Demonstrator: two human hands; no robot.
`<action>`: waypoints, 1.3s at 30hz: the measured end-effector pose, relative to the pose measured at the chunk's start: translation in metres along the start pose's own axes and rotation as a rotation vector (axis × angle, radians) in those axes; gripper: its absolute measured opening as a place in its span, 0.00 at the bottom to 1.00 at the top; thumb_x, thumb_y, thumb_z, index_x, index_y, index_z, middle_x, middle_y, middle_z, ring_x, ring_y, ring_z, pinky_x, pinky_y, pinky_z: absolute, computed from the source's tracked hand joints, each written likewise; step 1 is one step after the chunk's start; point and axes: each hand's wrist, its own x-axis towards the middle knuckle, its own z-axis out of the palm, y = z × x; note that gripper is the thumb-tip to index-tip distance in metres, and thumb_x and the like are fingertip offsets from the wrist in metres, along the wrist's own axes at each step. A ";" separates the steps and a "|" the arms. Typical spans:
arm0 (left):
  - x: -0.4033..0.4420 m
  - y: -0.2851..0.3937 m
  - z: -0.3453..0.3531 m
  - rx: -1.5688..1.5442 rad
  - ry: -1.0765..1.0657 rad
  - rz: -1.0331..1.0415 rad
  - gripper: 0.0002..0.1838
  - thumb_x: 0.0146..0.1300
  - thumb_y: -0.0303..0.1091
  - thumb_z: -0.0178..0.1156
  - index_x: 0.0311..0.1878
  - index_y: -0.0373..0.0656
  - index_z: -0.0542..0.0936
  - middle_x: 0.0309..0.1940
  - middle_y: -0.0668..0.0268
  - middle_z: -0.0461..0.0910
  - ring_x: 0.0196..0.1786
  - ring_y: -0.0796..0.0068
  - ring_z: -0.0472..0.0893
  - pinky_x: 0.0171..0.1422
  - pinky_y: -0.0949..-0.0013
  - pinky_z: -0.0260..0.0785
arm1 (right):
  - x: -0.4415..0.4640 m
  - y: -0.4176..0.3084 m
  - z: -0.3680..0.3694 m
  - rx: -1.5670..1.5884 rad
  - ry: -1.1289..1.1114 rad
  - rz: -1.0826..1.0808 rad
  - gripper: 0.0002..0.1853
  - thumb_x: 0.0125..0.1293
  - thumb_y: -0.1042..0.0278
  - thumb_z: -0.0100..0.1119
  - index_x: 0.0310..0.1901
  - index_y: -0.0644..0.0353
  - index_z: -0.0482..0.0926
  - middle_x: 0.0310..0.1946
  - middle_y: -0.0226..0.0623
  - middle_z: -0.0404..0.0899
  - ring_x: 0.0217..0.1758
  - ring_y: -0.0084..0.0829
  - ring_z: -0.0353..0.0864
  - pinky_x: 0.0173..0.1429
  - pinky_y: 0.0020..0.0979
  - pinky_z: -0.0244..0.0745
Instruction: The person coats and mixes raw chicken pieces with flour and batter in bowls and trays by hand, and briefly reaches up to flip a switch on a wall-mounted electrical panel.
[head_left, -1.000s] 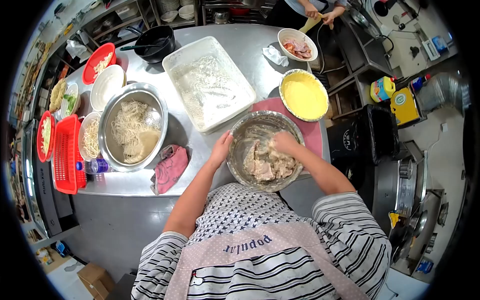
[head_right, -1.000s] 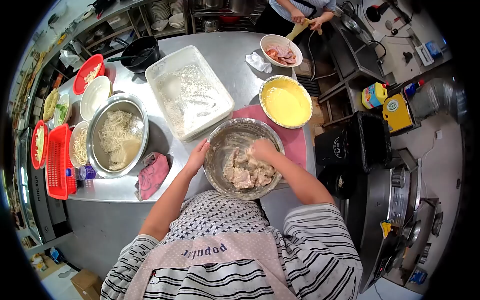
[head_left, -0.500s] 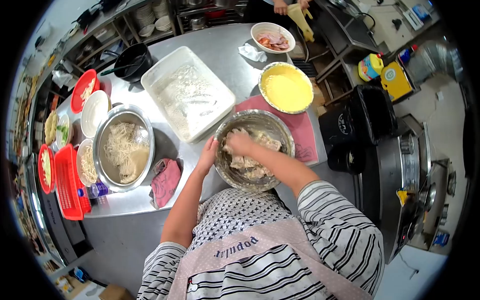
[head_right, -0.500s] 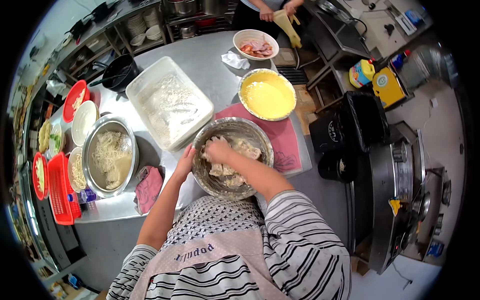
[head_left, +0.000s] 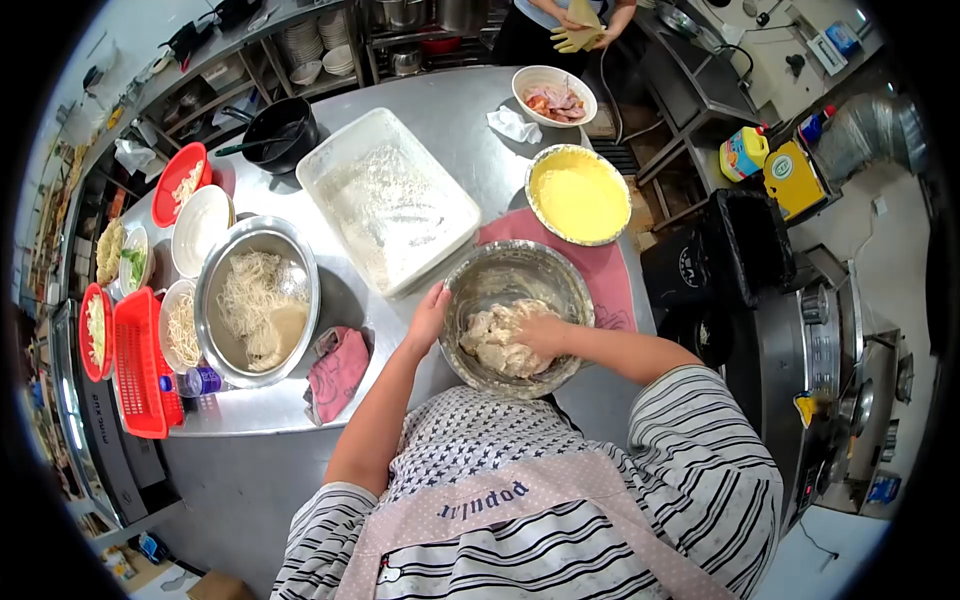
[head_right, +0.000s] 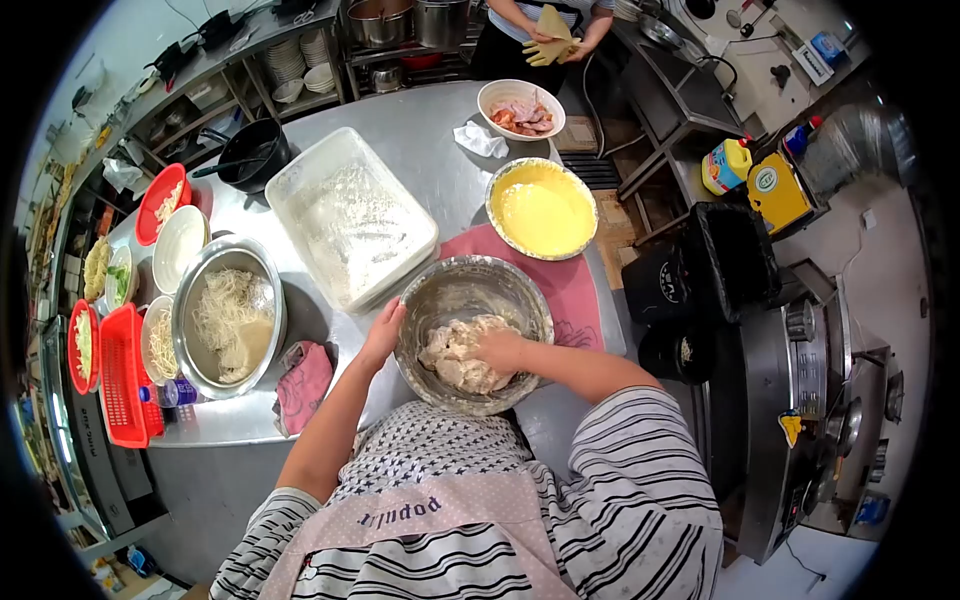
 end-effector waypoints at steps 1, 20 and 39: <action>-0.002 0.002 0.002 -0.035 0.014 0.005 0.23 0.71 0.39 0.43 0.64 0.38 0.63 0.56 0.61 0.71 0.59 0.73 0.68 0.63 0.72 0.56 | 0.008 0.001 0.003 0.031 0.011 -0.013 0.29 0.42 0.65 0.66 0.53 0.43 0.75 0.46 0.47 0.74 0.49 0.49 0.75 0.49 0.44 0.73; 0.003 -0.032 0.007 -0.033 0.135 0.083 0.24 0.70 0.40 0.44 0.63 0.35 0.64 0.56 0.55 0.72 0.60 0.67 0.70 0.64 0.70 0.58 | -0.002 -0.035 -0.028 0.225 0.601 0.762 0.30 0.47 0.82 0.52 0.56 0.53 0.72 0.58 0.58 0.64 0.65 0.51 0.61 0.65 0.38 0.59; 0.011 -0.044 0.007 -0.181 0.075 -0.044 0.22 0.71 0.39 0.44 0.65 0.42 0.64 0.54 0.65 0.72 0.57 0.75 0.68 0.61 0.72 0.58 | 0.074 -0.042 -0.035 0.284 0.452 0.337 0.19 0.51 0.49 0.60 0.42 0.50 0.80 0.42 0.42 0.77 0.44 0.45 0.76 0.49 0.42 0.71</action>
